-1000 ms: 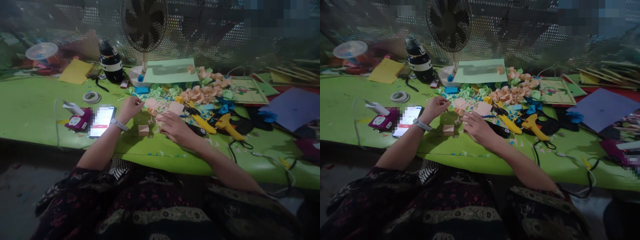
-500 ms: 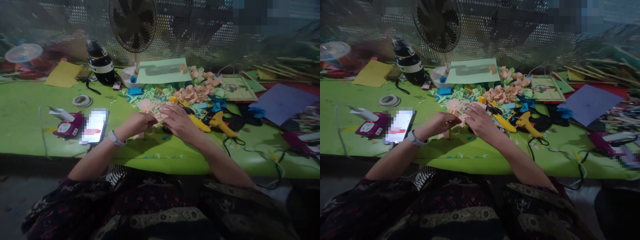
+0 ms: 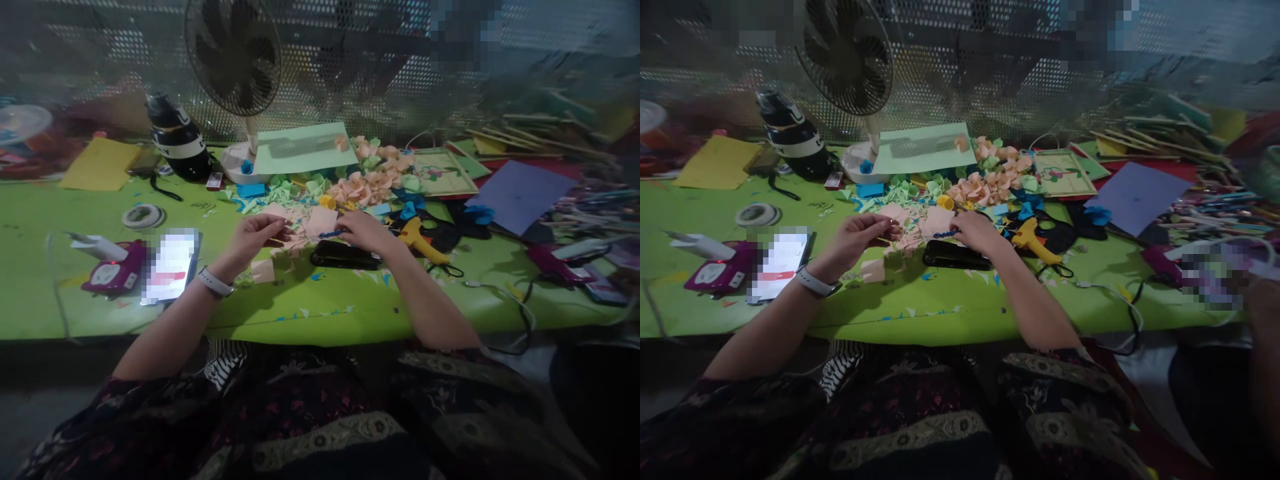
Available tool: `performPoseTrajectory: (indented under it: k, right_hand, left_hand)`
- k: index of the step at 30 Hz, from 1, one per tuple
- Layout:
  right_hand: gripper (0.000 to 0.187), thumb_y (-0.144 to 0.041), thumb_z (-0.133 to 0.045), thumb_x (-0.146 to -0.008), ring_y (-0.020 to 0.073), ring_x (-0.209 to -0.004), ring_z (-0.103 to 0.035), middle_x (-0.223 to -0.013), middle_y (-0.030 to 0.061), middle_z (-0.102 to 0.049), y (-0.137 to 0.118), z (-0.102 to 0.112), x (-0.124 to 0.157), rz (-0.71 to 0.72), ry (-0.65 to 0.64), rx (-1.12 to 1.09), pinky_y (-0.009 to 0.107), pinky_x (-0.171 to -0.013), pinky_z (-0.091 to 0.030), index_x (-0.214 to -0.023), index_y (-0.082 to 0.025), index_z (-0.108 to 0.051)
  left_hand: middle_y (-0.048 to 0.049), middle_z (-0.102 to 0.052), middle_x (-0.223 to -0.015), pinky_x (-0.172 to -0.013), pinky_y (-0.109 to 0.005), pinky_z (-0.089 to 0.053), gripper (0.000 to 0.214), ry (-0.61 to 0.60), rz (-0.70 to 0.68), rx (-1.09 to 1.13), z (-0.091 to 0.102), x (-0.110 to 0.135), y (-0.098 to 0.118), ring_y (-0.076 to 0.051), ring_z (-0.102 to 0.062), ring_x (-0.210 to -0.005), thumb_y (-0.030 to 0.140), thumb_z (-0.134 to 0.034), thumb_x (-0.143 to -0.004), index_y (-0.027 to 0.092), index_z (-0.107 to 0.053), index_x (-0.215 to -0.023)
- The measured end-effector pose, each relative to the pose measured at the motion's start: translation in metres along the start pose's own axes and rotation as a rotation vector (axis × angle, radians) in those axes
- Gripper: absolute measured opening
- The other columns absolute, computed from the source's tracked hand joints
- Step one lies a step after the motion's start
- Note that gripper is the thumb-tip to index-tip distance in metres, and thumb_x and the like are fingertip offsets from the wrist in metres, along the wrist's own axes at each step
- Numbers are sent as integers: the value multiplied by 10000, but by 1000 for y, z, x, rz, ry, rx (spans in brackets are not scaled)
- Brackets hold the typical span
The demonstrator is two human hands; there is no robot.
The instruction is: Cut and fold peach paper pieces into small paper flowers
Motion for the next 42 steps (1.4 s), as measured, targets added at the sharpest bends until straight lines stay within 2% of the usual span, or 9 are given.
performPoseTrajectory:
  k: [4, 7, 11, 14, 17, 20, 26, 36, 42]
  right_hand:
    - [136, -140, -583, -864, 284, -991, -639, -1000, 121, -723, -1, 6, 0, -40, 7, 20, 384, -832, -458, -919, -151, -708]
    - [144, -163, -564, -872, 307, -997, -642, -1002, 147, -722, 6, 27, 6, -100, 180, -36, 435, -861, -471, -928, -147, -696]
    - [155, -251, -558, -894, 271, -908, -681, -969, 110, -737, 8, 48, 21, -197, 467, -483, 445, -830, -534, -1004, -187, -648]
    - [232, -335, -571, -909, 233, -904, -706, -996, 89, -745, -20, 47, 25, -88, 503, -864, 404, -815, -573, -1093, -201, -619]
    - [244, -311, -565, -918, 230, -969, -698, -1073, 92, -742, -55, 46, 28, 2, 513, -749, 399, -870, -560, -1113, -199, -663]
    - [244, -284, -521, -938, 245, -998, -692, -1072, 99, -745, -72, 43, 30, 47, 529, -592, 410, -894, -549, -1081, -198, -699]
    - [274, -272, -492, -955, 254, -978, -689, -1074, 100, -738, -71, 41, 28, 95, 508, -499, 417, -854, -560, -1146, -211, -677]
    - [274, -235, -468, -971, 248, -985, -676, -1054, 130, -725, -78, 42, 28, 197, 542, -419, 397, -857, -550, -1160, -160, -652]
    - [259, -255, -457, -968, 249, -996, -670, -1064, 109, -718, -76, 40, 27, 181, 525, -445, 409, -862, -545, -1146, -209, -640]
  left_hand:
    - [-72, -771, -870, -693, -245, -553, 183, 53, 93, 122, 0, 0, -7, -133, -714, -758, 314, -746, -821, 147, -736, -896]
    - [-63, -775, -912, -703, -241, -547, 152, 101, 97, 173, 2, 0, -9, -135, -720, -800, 306, -729, -843, 164, -735, -896]
    - [-65, -775, -959, -781, -277, -554, 170, 118, 57, 220, 1, 1, -9, -155, -724, -873, 333, -716, -858, 178, -741, -922]
    - [-61, -773, -1001, -869, -309, -548, 170, 117, 16, 282, -3, 3, -8, -165, -719, -940, 341, -733, -842, 184, -742, -908]
    - [-42, -775, -953, -916, -319, -543, 156, 121, -12, 353, -7, 5, -7, -155, -717, -930, 324, -767, -808, 182, -746, -871]
    - [-31, -776, -947, -952, -338, -538, 161, 87, -53, 413, -12, 6, -6, -157, -721, -934, 323, -789, -785, 192, -753, -872]
    - [-46, -771, -1059, -1058, -377, -484, 170, 37, -43, 402, -16, 7, -3, -179, -708, -1048, 287, -770, -807, 210, -764, -958]
    - [-59, -753, -1131, -1099, -362, -446, 227, -9, -35, 441, -19, 10, 0, -174, -674, -1120, 198, -768, -787, 188, -760, -1014]
    - [-48, -757, -1127, -1100, -358, -449, 191, -2, -29, 443, -19, 9, -2, -175, -671, -1131, 210, -775, -786, 208, -777, -978]
Point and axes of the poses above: each hand's wrist, its own x-axis away from the middle knuckle, its own z-axis out of the back of the hand, y = z × x, the point moved 6 cm from there along -x, towards the middle knuckle
